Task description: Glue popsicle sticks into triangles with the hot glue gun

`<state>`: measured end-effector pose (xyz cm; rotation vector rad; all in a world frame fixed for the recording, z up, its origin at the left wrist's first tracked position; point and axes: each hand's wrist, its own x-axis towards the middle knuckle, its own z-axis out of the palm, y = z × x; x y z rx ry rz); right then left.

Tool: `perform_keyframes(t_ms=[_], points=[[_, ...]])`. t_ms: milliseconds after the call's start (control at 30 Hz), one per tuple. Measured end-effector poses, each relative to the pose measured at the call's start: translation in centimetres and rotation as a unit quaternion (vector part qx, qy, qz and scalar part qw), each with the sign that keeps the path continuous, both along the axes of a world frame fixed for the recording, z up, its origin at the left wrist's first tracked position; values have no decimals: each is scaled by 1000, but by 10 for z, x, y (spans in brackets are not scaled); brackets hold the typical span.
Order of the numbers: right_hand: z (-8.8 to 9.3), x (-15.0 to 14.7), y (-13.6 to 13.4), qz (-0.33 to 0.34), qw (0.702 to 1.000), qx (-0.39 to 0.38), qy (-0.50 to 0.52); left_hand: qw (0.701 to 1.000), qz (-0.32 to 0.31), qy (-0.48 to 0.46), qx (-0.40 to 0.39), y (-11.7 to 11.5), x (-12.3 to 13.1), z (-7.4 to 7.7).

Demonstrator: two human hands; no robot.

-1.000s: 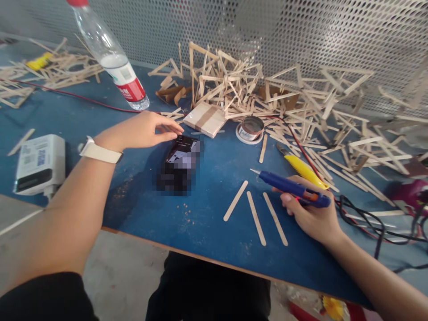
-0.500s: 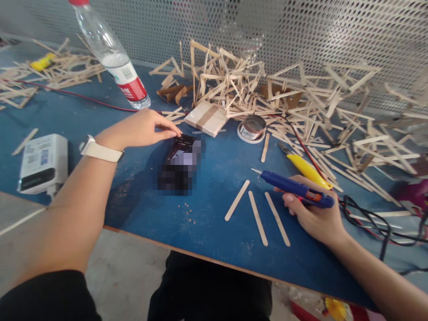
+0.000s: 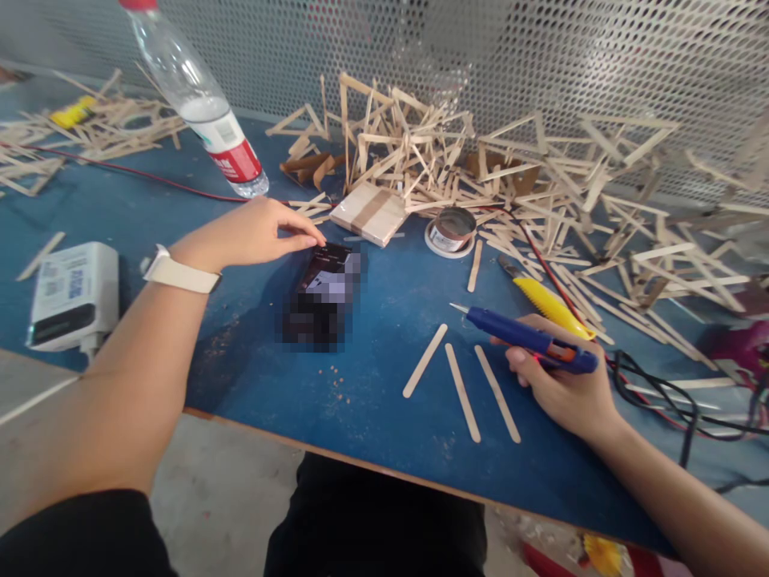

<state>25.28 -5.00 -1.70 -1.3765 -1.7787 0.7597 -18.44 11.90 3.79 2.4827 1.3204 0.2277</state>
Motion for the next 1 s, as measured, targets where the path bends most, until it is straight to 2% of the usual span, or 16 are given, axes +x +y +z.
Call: perform_keyframes(t_ms=[133,333,533,667,767,867,933,1000], points=[[1,-1,1,-2,1000,2,-2,1000,0,0,-5,-1,0,1],[1,-1,0,2,1000,-10,7,999,-43,-17,30,4,-4,-6],[2,0,0,2,1000,-6,5,998,-56,-24,5,1,-1,-9],[3,0,0,6,1000,-8,1,997,-52,-37,34,3,0,-10],[3,-1,1,5,1000,-3,4,995,-39,-64,68,-1,14,-6],[3,-1,1,6,1000,1,11,989,-56,-96,101,-29,53,1],[3,0,1,8,1000,-1,18,980,-116,-82,137,-66,89,4],[3,1,1,7,1000,-8,25,954,-206,-20,218,-110,124,4]])
